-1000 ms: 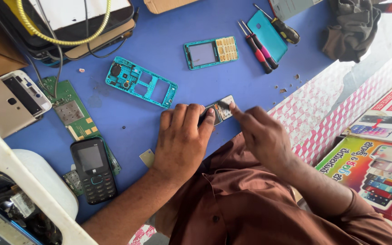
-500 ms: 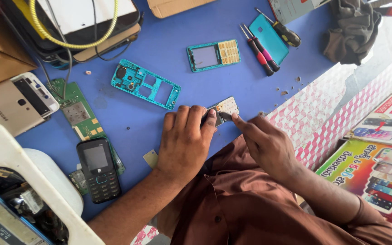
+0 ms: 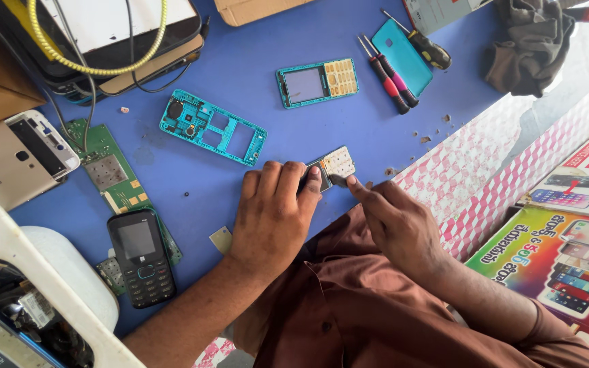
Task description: The person disassembles a teal mobile phone, removes the battery and internal components, and uses a toothbrush to clean the circuit board and other parts. The person then reassembles the phone components.
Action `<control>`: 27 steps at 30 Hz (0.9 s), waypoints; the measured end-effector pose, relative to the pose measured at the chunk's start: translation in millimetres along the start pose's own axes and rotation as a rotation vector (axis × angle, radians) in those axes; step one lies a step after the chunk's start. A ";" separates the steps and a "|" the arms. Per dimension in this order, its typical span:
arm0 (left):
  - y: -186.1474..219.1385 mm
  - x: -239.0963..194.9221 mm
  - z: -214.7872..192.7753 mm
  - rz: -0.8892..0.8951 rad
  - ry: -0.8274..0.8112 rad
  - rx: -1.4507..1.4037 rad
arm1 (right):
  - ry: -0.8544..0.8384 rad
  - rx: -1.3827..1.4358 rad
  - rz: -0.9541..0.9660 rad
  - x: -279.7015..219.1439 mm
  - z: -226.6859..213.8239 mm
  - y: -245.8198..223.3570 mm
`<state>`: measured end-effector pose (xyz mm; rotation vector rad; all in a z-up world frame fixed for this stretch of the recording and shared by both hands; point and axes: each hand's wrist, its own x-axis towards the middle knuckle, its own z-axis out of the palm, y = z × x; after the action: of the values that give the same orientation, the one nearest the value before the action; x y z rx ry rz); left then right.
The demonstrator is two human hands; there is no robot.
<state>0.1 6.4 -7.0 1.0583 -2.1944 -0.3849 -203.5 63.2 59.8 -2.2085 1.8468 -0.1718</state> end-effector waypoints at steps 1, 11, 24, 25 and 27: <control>-0.1 0.0 0.0 -0.001 -0.008 -0.003 | 0.023 0.004 -0.011 2.7 1.7 0.4; 4.6 0.9 -1.9 -0.035 -0.047 0.018 | -0.080 -0.015 -0.023 -21.7 8.3 21.5; 6.4 4.1 -1.4 -0.043 -0.047 0.000 | 0.110 -0.109 -0.101 1.3 14.6 34.5; 6.2 3.6 -0.9 -0.042 -0.047 -0.009 | 0.123 -0.162 -0.070 4.4 13.6 37.1; 5.0 1.6 -0.9 -0.045 -0.047 -0.022 | 0.134 -0.200 -0.045 8.3 12.1 38.8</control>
<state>-2.9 8.3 -3.1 1.0985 -2.2059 -0.4580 -235.8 50.3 37.1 -2.4282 1.9624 -0.1528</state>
